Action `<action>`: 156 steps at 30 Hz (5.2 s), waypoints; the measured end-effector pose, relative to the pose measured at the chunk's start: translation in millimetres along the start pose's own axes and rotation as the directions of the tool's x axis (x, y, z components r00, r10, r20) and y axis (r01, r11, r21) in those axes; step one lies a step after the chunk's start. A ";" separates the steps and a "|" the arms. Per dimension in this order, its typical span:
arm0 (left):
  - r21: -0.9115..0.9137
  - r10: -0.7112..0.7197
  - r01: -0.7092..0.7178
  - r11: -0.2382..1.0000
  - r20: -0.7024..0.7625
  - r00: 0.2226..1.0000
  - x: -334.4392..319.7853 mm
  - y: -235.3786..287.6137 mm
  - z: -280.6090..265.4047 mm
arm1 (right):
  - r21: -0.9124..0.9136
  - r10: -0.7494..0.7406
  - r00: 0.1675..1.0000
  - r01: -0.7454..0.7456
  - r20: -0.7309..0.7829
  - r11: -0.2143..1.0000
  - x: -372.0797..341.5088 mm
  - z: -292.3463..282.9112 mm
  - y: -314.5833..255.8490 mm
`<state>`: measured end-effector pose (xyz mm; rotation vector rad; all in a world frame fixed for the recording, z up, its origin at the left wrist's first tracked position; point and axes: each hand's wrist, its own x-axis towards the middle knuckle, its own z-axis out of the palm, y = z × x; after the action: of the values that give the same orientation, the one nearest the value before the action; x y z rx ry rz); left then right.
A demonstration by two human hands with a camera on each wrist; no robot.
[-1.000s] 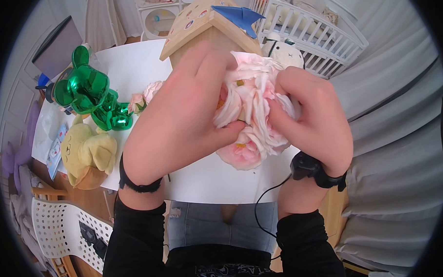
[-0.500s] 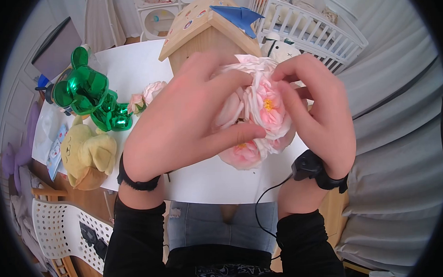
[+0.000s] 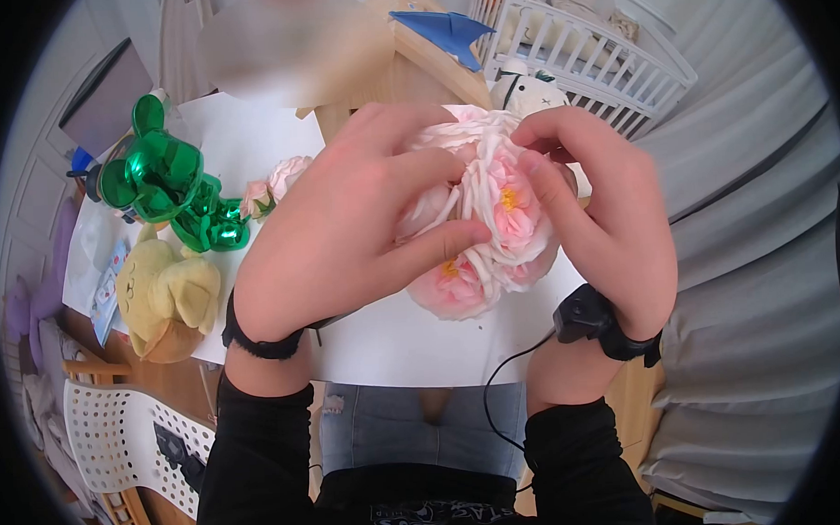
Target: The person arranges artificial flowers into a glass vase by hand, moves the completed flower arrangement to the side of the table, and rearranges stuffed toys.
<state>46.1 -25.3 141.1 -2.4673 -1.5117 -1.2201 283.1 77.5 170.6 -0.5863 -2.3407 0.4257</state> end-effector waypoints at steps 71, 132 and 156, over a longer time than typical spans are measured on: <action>0.315 -0.690 0.645 0.697 0.047 0.723 -181.4 -34.2 40.3 | -0.023 -0.114 0.984 0.112 -0.139 0.993 -17.2 0.4 30.3; -0.192 -0.389 0.338 0.921 -0.426 0.817 -111.7 99.9 -6.7 | 0.379 -0.161 0.967 0.227 -0.198 0.897 -13.7 -26.6 38.9; -0.016 -0.116 0.117 0.993 0.037 0.992 33.4 43.4 39.2 | 0.533 0.272 0.494 0.526 -0.826 0.663 -4.1 -34.7 61.6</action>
<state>110.7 -8.6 150.3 -2.4574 -1.6835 -1.2169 327.7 132.4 165.8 -0.0914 -1.0101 0.7409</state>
